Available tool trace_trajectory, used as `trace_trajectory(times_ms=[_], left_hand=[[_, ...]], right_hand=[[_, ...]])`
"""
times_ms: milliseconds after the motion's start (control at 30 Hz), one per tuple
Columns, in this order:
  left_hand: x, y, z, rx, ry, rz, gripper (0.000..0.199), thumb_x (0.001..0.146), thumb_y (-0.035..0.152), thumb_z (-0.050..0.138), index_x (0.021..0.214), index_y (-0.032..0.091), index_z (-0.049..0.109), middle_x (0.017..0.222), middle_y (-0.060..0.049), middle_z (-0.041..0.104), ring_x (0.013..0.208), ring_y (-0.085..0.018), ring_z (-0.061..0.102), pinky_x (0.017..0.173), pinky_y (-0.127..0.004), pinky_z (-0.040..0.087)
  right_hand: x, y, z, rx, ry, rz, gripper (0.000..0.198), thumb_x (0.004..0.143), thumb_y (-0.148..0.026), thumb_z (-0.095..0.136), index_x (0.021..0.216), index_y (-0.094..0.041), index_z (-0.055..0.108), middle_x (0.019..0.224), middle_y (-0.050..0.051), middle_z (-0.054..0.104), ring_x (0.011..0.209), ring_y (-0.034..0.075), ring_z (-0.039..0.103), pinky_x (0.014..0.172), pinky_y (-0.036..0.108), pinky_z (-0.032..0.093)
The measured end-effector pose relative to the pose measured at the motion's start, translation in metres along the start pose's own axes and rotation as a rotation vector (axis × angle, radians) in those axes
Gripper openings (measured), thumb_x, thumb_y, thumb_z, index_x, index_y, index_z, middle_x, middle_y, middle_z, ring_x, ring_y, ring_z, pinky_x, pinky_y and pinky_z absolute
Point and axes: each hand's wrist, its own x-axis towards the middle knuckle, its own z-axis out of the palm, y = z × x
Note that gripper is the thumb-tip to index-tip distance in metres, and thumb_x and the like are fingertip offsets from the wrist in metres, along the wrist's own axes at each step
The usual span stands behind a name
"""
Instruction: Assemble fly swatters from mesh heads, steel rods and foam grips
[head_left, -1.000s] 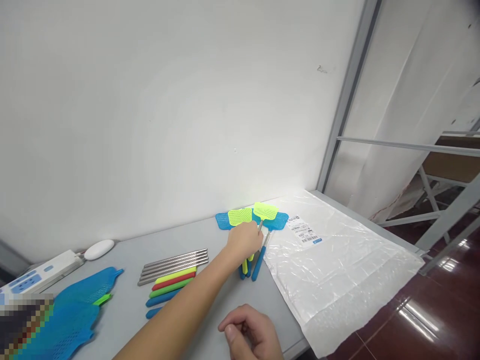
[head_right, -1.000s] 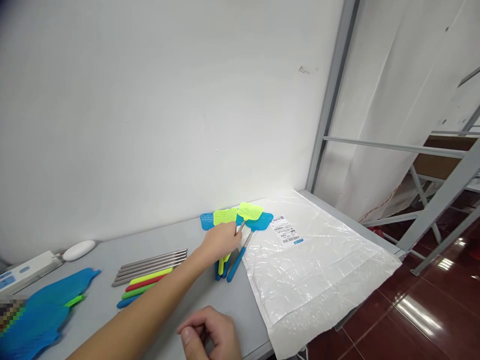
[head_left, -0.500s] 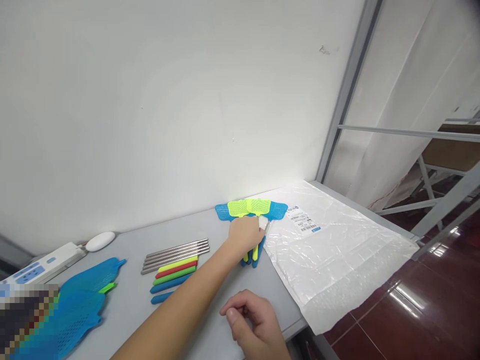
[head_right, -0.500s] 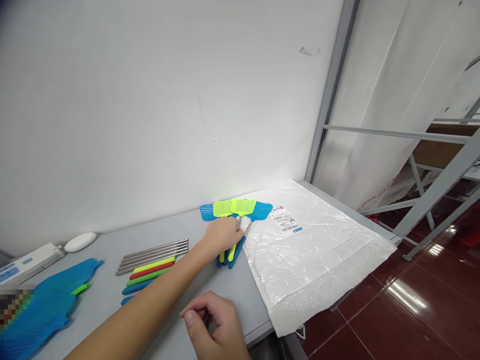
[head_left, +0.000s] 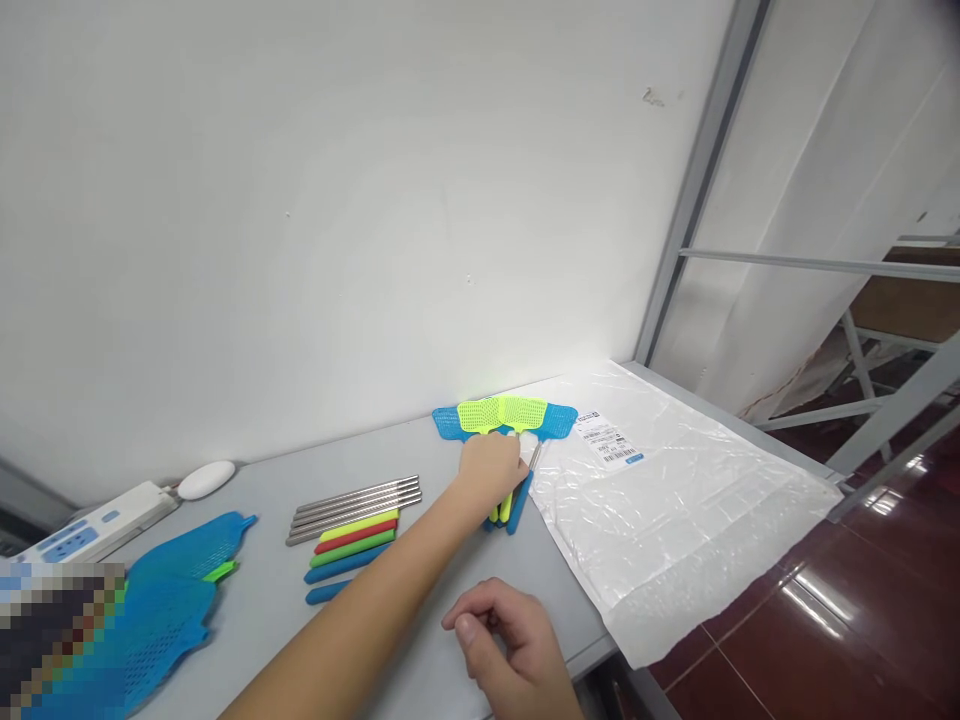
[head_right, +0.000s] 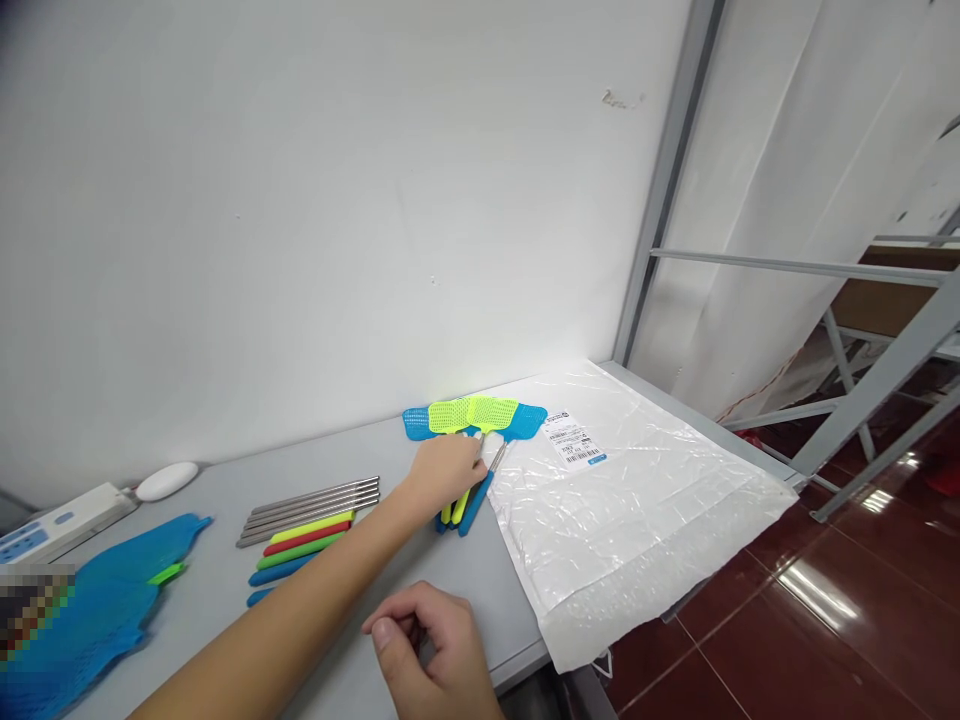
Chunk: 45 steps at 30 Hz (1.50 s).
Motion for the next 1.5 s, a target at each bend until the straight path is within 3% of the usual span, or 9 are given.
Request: trace_trajectory(times_ms=[533, 733, 900, 1100, 1233, 1333, 1500], left_hand=[[-0.002, -0.001, 0.007, -0.003, 0.051, 0.038, 0.021, 0.086, 0.029, 0.05, 0.09, 0.017, 0.067, 0.089, -0.013, 0.07, 0.085, -0.027, 0.067, 0.071, -0.034, 0.045], [-0.011, -0.008, 0.005, -0.014, 0.137, 0.023, 0.033, 0.093, 0.041, 0.043, 0.094, 0.018, 0.065, 0.089, -0.012, 0.069, 0.082, -0.026, 0.067, 0.069, -0.034, 0.044], [-0.044, -0.045, -0.003, 0.006, 0.211, -0.021, 0.035, 0.097, 0.036, 0.035, 0.088, 0.019, 0.064, 0.087, -0.009, 0.068, 0.079, -0.023, 0.065, 0.071, -0.034, 0.042], [-0.117, -0.111, -0.003, 0.05, 0.237, -0.122, 0.034, 0.097, 0.031, 0.034, 0.08, 0.019, 0.062, 0.081, -0.007, 0.067, 0.071, -0.02, 0.061, 0.07, -0.034, 0.037], [-0.153, -0.139, -0.005, 0.053, 0.249, -0.151, 0.036, 0.098, 0.029, 0.033, 0.075, 0.019, 0.059, 0.077, -0.005, 0.066, 0.067, -0.017, 0.057, 0.068, -0.033, 0.034], [-0.161, -0.137, -0.009, 0.03, 0.274, -0.118, 0.038, 0.1, 0.029, 0.029, 0.076, 0.019, 0.057, 0.079, -0.004, 0.066, 0.068, -0.016, 0.057, 0.07, -0.033, 0.033], [-0.163, -0.104, -0.009, -0.025, 0.27, 0.058, 0.031, 0.099, 0.031, 0.036, 0.078, 0.02, 0.057, 0.08, -0.001, 0.065, 0.076, -0.015, 0.058, 0.074, -0.031, 0.033]], right_hand=[[0.0, 0.012, 0.0, -0.004, 0.006, -0.006, 0.048, 0.084, -0.062, 0.057, 0.078, -0.018, 0.073, 0.057, 0.0, 0.052, 0.051, 0.011, 0.042, 0.047, 0.023, 0.035], [-0.002, 0.01, 0.0, -0.006, 0.018, 0.004, 0.047, 0.084, -0.062, 0.058, 0.078, -0.017, 0.072, 0.056, -0.001, 0.049, 0.05, 0.011, 0.04, 0.046, 0.023, 0.034], [-0.004, 0.005, 0.0, -0.032, 0.033, 0.018, 0.046, 0.083, -0.062, 0.058, 0.077, -0.018, 0.071, 0.056, -0.001, 0.048, 0.051, 0.013, 0.041, 0.048, 0.024, 0.036], [-0.008, 0.004, -0.006, -0.091, 0.002, 0.021, 0.04, 0.086, -0.057, 0.058, 0.081, -0.019, 0.071, 0.061, 0.0, 0.051, 0.053, 0.014, 0.043, 0.051, 0.025, 0.037], [-0.01, 0.006, -0.009, -0.162, -0.011, 0.02, 0.034, 0.087, -0.053, 0.059, 0.083, -0.021, 0.071, 0.066, 0.001, 0.056, 0.056, 0.014, 0.047, 0.055, 0.026, 0.039], [-0.011, 0.008, -0.01, -0.22, 0.007, 0.007, 0.033, 0.088, -0.051, 0.058, 0.086, -0.021, 0.07, 0.071, 0.003, 0.06, 0.061, 0.016, 0.051, 0.059, 0.027, 0.041], [-0.01, 0.01, -0.01, -0.362, -0.029, -0.104, 0.028, 0.093, -0.044, 0.054, 0.095, -0.021, 0.069, 0.083, 0.006, 0.064, 0.076, 0.021, 0.059, 0.07, 0.029, 0.046]])
